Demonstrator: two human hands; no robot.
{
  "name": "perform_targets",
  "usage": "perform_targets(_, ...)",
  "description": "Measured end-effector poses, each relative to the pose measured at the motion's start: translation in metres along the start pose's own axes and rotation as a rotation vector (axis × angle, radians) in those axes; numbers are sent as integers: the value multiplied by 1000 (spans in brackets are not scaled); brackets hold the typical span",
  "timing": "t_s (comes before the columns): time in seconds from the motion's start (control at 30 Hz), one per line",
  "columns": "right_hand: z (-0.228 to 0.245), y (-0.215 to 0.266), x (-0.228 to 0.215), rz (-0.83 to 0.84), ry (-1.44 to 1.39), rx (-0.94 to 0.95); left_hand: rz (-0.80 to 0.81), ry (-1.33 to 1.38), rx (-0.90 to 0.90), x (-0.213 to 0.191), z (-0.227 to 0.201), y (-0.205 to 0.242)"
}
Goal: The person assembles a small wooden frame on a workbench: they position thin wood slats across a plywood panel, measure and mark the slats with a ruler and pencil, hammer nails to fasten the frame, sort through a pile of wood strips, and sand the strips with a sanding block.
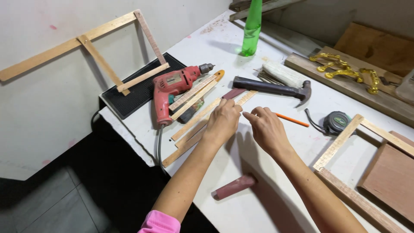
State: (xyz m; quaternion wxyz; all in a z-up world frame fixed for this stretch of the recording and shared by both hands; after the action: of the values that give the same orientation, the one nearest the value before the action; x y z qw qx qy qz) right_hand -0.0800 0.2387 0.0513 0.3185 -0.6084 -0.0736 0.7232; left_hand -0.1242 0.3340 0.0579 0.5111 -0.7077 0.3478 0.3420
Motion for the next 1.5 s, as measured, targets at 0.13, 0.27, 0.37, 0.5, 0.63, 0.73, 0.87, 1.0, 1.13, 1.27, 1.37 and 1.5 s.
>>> perform_targets(0.13,47,-29,17,-31,-37,-104,-82,-20,-68,-35,53,16)
perform_targets(0.27,77,-60,43,24,-91,-141,-156,-69,-127,-52,103,27)
perform_targets(0.37,90,-84,67,63,-99,-166,-159,-117,-155,-53,137,29)
perform_targets(0.5,97,-111,97,37,-123,-214,-130,-148,-202,-49,171,26)
perform_targets(0.63,95,-134,120,71,-119,-217,-111,-149,-229,-46,191,23)
perform_targets(0.73,97,-147,131,69,-121,-274,-77,-155,-228,-41,198,20)
perform_targets(0.87,91,-154,154,87,-74,-283,-31,-213,-221,-29,204,19)
perform_targets(1.0,88,-156,161,108,-51,-258,-33,-222,-185,-30,199,18)
perform_targets(1.13,88,-156,163,101,-57,-259,-29,-219,-180,-28,198,18)
perform_targets(1.27,87,-156,149,47,-108,-240,-20,-182,-220,-30,194,15)
perform_targets(1.37,86,-154,136,7,-108,-242,-9,-192,-210,-32,186,11)
perform_targets(1.5,77,-149,116,15,-95,-182,-35,-204,-176,-35,168,7)
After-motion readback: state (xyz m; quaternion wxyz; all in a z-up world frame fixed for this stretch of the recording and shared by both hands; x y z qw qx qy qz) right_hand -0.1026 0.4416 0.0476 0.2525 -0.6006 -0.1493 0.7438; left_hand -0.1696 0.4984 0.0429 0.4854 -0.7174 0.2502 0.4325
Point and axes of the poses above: each hand's wrist, its own y-axis away from the middle knuckle, its own x-axis out of the palm, z = x × y, the point moved 10 cm from there along -y, towards the middle knuckle, and after that the axes turned 4 degrees about -y, right-handed, at the moved point
